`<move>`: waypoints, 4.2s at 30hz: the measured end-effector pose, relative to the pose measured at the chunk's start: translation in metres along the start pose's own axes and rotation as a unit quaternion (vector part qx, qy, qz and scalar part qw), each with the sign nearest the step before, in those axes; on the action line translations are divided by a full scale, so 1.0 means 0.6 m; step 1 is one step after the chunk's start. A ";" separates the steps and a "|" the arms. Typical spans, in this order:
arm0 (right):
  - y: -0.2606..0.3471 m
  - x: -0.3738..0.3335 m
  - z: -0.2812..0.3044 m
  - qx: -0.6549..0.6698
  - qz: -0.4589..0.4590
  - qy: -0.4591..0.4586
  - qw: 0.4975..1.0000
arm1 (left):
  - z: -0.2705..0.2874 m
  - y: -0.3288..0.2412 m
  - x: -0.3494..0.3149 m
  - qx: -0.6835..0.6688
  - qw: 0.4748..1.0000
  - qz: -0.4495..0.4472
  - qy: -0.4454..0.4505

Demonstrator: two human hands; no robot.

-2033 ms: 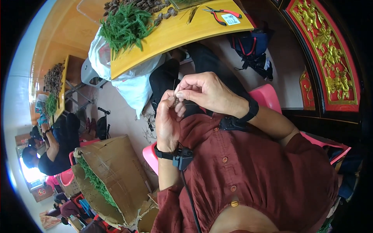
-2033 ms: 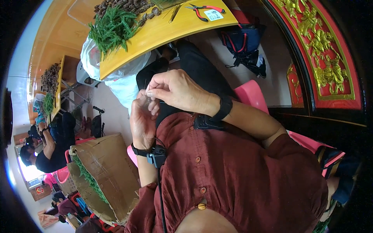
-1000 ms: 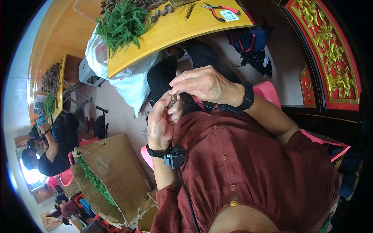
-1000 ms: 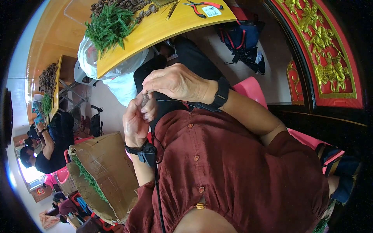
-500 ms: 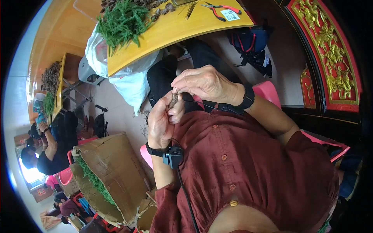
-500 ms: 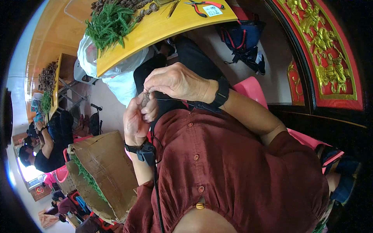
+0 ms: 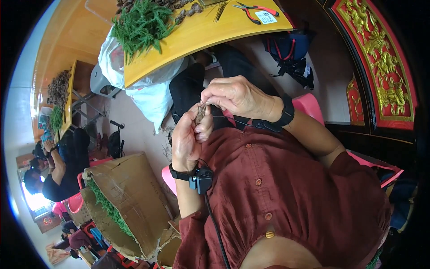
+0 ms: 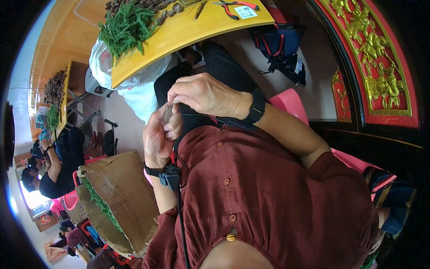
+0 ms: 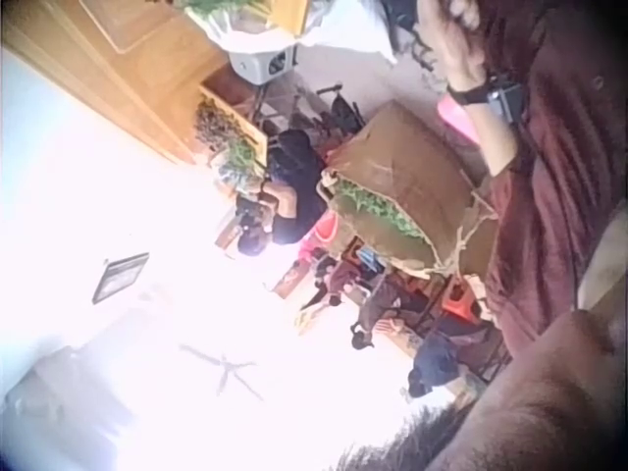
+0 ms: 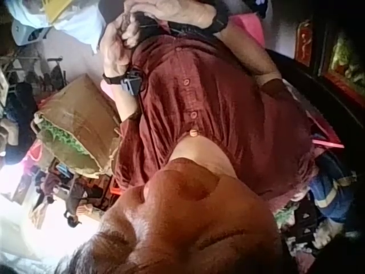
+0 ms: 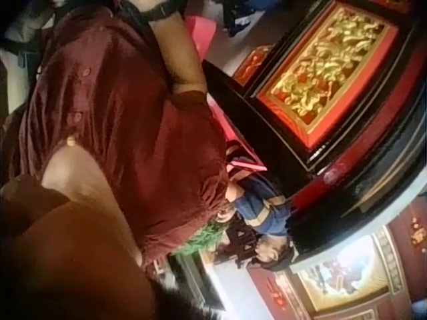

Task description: Sorting and processing green plant materials and seeds at a workstation.

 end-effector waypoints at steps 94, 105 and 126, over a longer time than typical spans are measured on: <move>0.025 0.039 0.015 0.004 -0.033 0.081 0.996 | 0.011 -0.033 -0.008 0.160 0.986 -0.045 -0.009; 0.077 0.054 0.019 -0.049 0.002 0.048 0.998 | -0.020 -0.072 -0.038 0.240 0.966 -0.088 -0.041; -0.089 -0.024 -0.032 0.323 -0.338 -0.132 0.874 | 0.034 -0.050 -0.010 0.338 0.910 -0.165 -0.175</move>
Point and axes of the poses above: each hand's wrist, its own x-axis towards the middle knuckle, its own z-axis out of the back of the hand, y = z × x, the point moved 8 cm from there along x, towards the middle knuckle, and after that the axes turned 11 degrees about x, right-handed, at the moved point
